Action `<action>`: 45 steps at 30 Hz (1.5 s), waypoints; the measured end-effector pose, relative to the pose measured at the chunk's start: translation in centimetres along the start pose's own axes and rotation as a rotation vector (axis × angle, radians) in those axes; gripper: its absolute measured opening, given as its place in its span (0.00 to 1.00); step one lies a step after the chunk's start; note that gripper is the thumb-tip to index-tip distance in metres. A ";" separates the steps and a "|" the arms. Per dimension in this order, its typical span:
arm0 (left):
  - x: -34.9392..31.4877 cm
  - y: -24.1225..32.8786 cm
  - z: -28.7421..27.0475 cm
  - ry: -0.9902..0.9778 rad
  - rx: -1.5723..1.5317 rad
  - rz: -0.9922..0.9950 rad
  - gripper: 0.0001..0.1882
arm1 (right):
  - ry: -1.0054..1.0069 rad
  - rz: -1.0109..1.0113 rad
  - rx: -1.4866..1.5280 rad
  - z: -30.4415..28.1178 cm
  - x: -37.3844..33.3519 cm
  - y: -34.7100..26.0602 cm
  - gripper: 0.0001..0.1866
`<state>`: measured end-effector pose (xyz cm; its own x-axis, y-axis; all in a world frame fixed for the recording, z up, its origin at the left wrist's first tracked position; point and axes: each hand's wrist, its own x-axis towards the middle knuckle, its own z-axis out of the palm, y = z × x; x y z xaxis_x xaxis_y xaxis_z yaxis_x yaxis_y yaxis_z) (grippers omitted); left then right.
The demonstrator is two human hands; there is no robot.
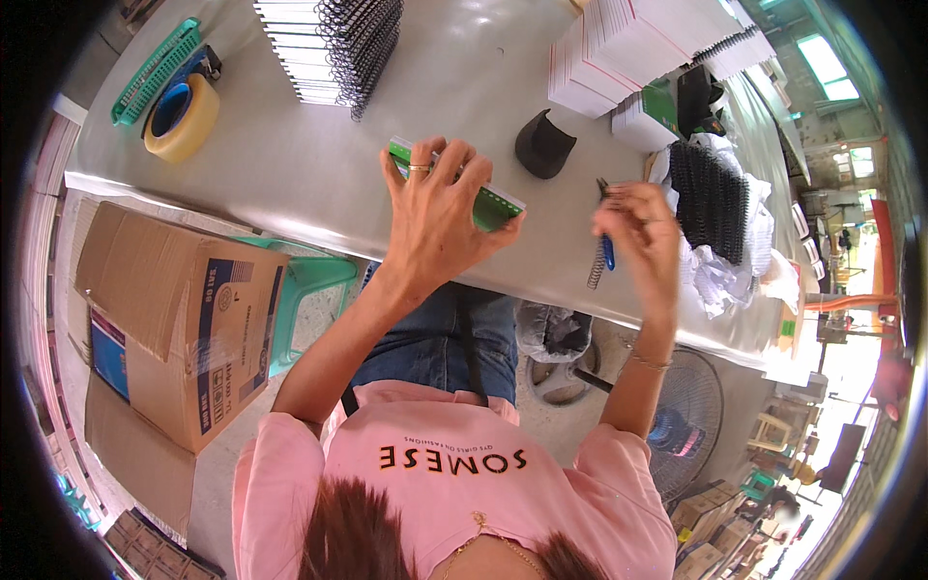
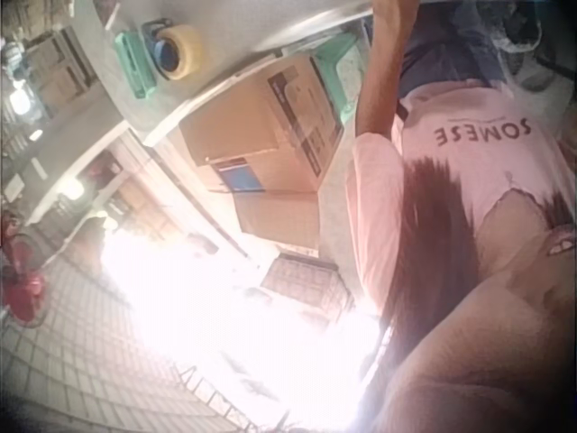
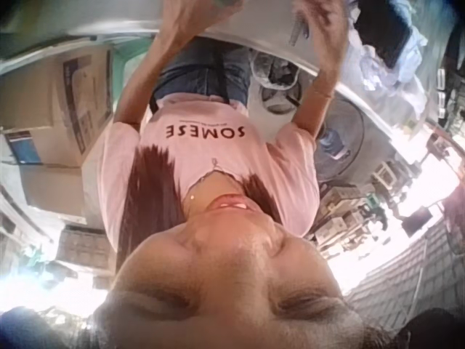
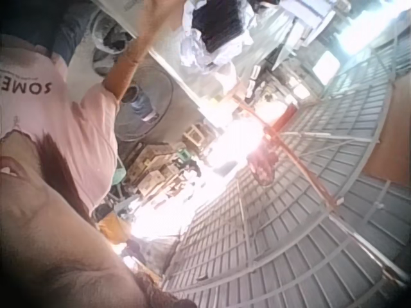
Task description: The person inserts a spiral coil into a notebook, uses a tool to cut and crimp the end of the coil, and then stacks the completed notebook onto a pile.
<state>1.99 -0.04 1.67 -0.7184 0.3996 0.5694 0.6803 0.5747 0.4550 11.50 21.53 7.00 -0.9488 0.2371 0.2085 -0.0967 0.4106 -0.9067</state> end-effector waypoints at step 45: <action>0.1 -0.4 -2.0 -0.178 0.000 -0.058 0.16 | 0.026 -0.197 -0.501 7.5 0.4 -0.7 0.06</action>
<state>1.92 -1.71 2.92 -0.7708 0.4859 0.4120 0.6369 0.6004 0.4836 8.94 14.72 4.94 -0.9189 0.1323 0.3717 -0.1106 0.8178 -0.5647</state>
